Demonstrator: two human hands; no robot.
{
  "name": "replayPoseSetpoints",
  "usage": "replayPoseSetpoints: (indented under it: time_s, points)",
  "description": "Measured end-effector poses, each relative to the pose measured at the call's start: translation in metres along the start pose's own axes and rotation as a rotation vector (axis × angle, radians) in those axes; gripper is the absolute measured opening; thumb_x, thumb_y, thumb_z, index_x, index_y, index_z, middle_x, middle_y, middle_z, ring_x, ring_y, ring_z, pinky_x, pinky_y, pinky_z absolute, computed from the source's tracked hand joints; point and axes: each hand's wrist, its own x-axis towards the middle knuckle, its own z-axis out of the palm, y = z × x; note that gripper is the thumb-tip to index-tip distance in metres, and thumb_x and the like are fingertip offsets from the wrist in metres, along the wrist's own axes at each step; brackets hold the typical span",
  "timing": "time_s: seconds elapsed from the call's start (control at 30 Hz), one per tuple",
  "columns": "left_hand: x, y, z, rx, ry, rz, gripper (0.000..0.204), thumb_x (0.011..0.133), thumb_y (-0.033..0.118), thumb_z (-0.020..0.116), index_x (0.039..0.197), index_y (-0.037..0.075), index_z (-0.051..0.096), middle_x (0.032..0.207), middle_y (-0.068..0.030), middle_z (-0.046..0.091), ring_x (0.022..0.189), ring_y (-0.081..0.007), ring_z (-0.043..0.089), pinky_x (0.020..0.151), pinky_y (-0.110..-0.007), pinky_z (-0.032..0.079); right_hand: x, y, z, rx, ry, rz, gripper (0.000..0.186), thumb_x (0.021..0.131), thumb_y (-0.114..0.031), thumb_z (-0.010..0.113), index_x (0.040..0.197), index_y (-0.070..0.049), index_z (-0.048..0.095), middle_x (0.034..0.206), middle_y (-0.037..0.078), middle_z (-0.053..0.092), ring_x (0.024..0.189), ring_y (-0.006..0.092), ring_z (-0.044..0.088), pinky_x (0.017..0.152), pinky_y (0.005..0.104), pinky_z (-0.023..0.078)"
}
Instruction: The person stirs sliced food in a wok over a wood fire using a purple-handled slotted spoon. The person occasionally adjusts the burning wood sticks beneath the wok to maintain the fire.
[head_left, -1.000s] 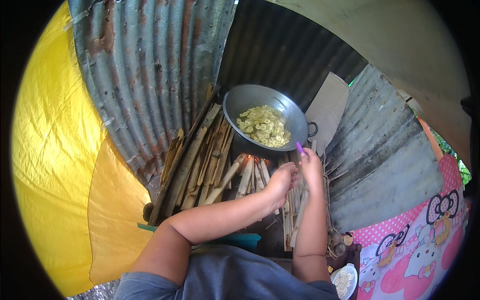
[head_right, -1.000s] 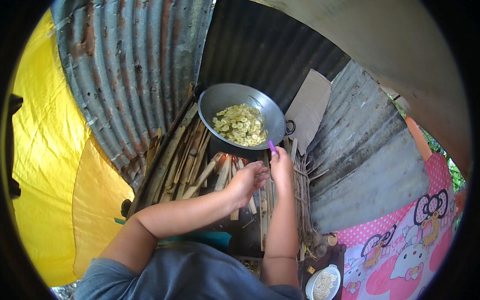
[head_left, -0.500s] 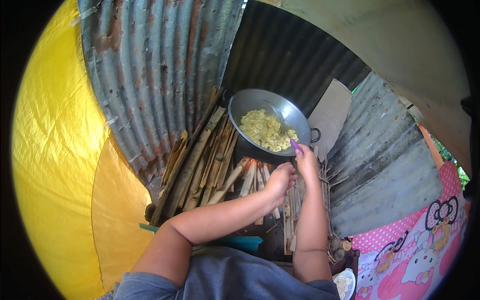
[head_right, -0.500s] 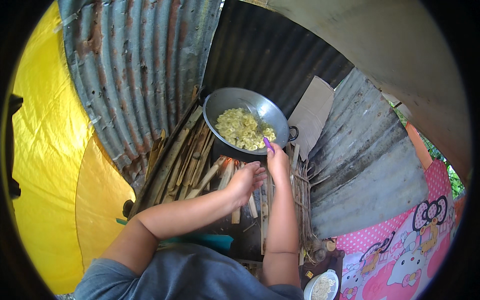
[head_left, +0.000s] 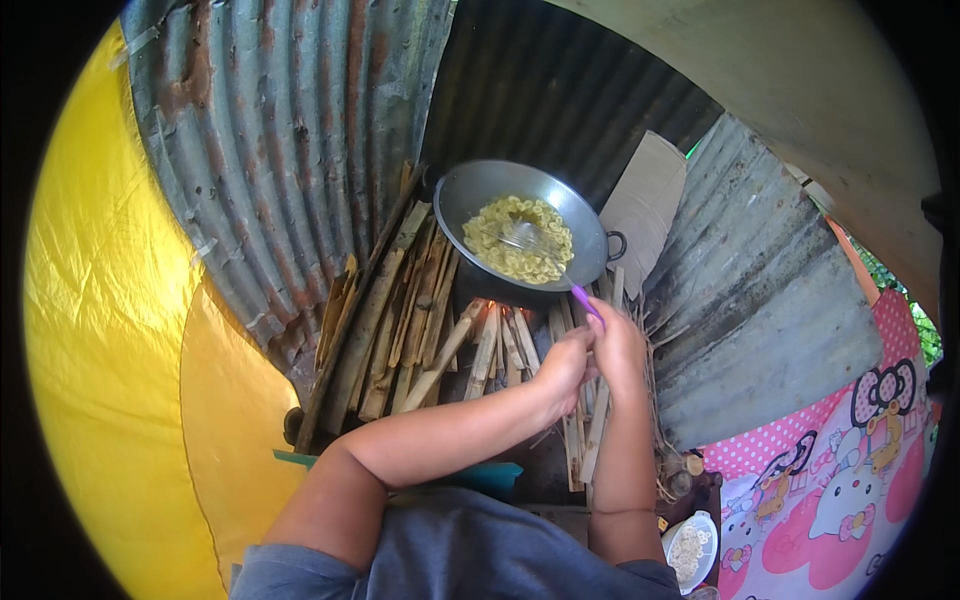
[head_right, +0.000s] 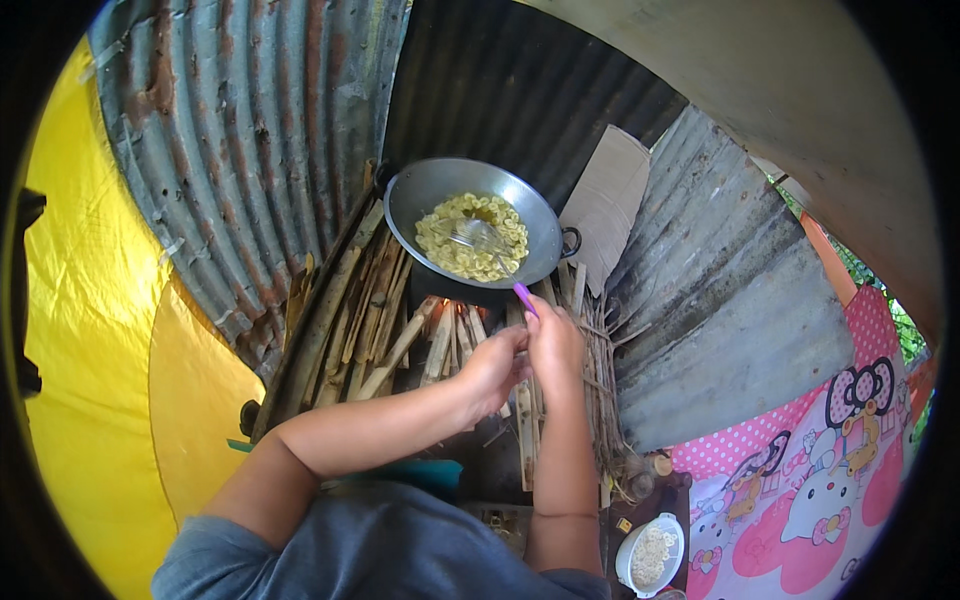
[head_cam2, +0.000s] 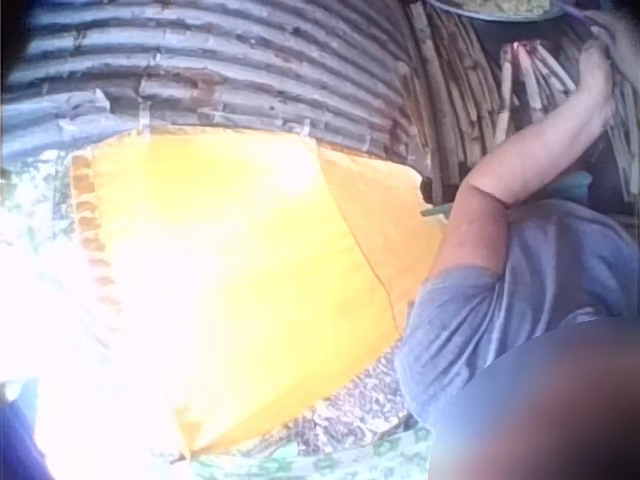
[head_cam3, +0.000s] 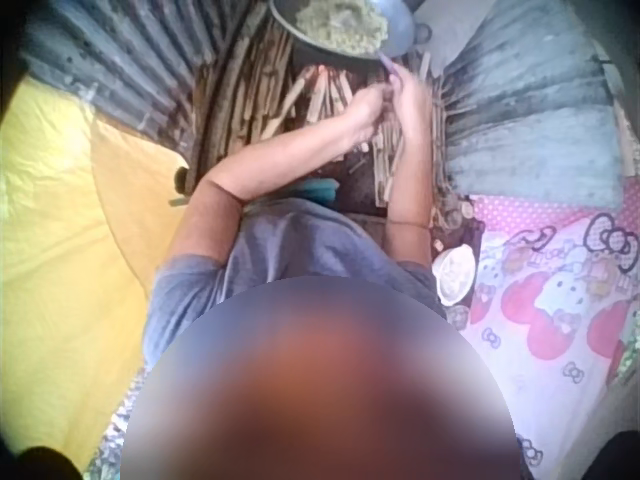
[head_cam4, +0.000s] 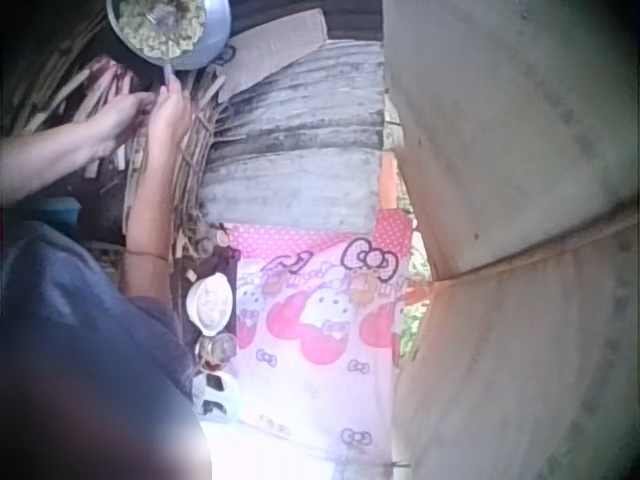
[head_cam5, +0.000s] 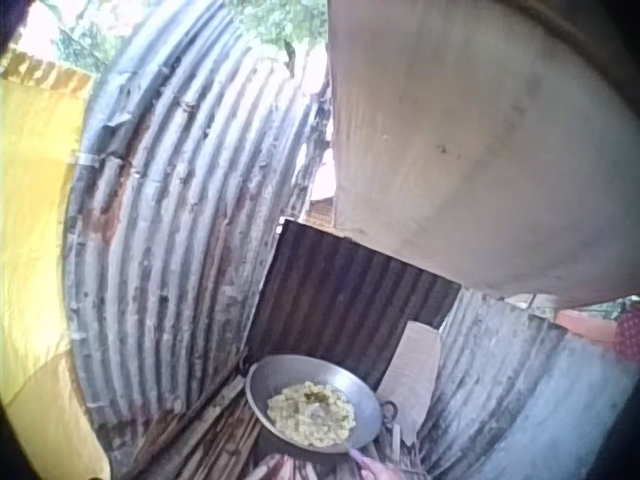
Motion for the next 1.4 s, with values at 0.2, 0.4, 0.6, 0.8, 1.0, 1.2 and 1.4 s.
replayPoseSetpoints:
  time_s: [0.2,0.4,0.6,0.8,1.0,1.2,1.4]
  points:
    - [0.006,0.008,-0.008,-0.053,0.180,0.033,0.037,0.096,0.023,0.046,0.128,0.005,0.041,0.116,-0.0093,0.052,0.103,-0.0205,0.053,0.084,-0.033,0.042,-0.003,0.003,-0.009,-0.046,0.040,-0.002,0.026,0.088,-0.019,0.058,0.111,-0.012,0.065,0.091,0.016,0.064,0.086,0.0347,0.062,0.075,0.0435,0.048]
    - [0.007,0.003,0.001,-0.001,-0.009,0.041,0.039,0.096,0.022,0.043,0.130,0.005,0.039,0.114,-0.0074,0.052,0.097,-0.0185,0.053,0.085,-0.033,0.042,0.000,-0.009,-0.012,-0.018,0.015,-0.069,0.025,0.088,-0.018,0.058,0.111,-0.010,0.066,0.098,0.017,0.066,0.090,0.0347,0.063,0.078,0.0405,0.049]
    - [0.010,-0.001,-0.007,-0.059,0.148,0.024,0.036,0.097,0.020,0.041,0.130,0.005,0.039,0.113,-0.0073,0.052,0.101,-0.0200,0.054,0.085,-0.033,0.042,-0.020,-0.001,-0.018,-0.057,-0.051,0.128,0.025,0.088,-0.015,0.058,0.110,-0.010,0.066,0.099,0.015,0.066,0.090,0.0336,0.063,0.078,0.0396,0.049]
    - [0.006,-0.007,0.004,-0.017,0.017,0.018,0.046,0.095,0.021,0.043,0.137,0.004,0.035,0.112,-0.0053,0.055,0.095,-0.0150,0.055,0.081,-0.029,0.045,-0.011,-0.004,-0.014,0.000,0.016,-0.012,0.025,0.088,-0.015,0.058,0.111,-0.011,0.066,0.101,0.015,0.065,0.090,0.0335,0.063,0.078,0.0401,0.049]
    - [0.001,0.003,0.008,-0.022,0.089,0.027,0.045,0.096,0.015,0.042,0.138,0.004,0.030,0.118,-0.0102,0.051,0.105,-0.0212,0.054,0.088,-0.033,0.043,-0.010,0.014,-0.011,-0.045,0.043,-0.012,0.027,0.088,-0.017,0.058,0.114,-0.017,0.065,0.091,0.015,0.065,0.084,0.0332,0.063,0.073,0.0425,0.049]
    - [-0.002,0.006,0.011,0.001,0.078,0.041,0.049,0.096,0.015,0.042,0.141,0.002,0.026,0.124,-0.0130,0.050,0.110,-0.0223,0.053,0.091,-0.033,0.042,0.031,0.066,0.015,0.224,0.113,0.222,0.032,0.092,-0.025,0.054,0.120,-0.011,0.062,0.102,0.021,0.065,0.090,0.0372,0.064,0.080,0.0412,0.050]
    - [0.000,0.011,0.004,0.043,0.109,0.052,0.052,0.096,0.016,0.042,0.143,0.002,0.025,0.126,-0.0133,0.049,0.111,-0.0223,0.053,0.091,-0.033,0.042,0.062,0.083,0.066,0.257,0.140,0.203,0.033,0.095,-0.023,0.049,0.122,-0.006,0.059,0.100,0.023,0.065,0.092,0.0410,0.062,0.079,0.0433,0.049]
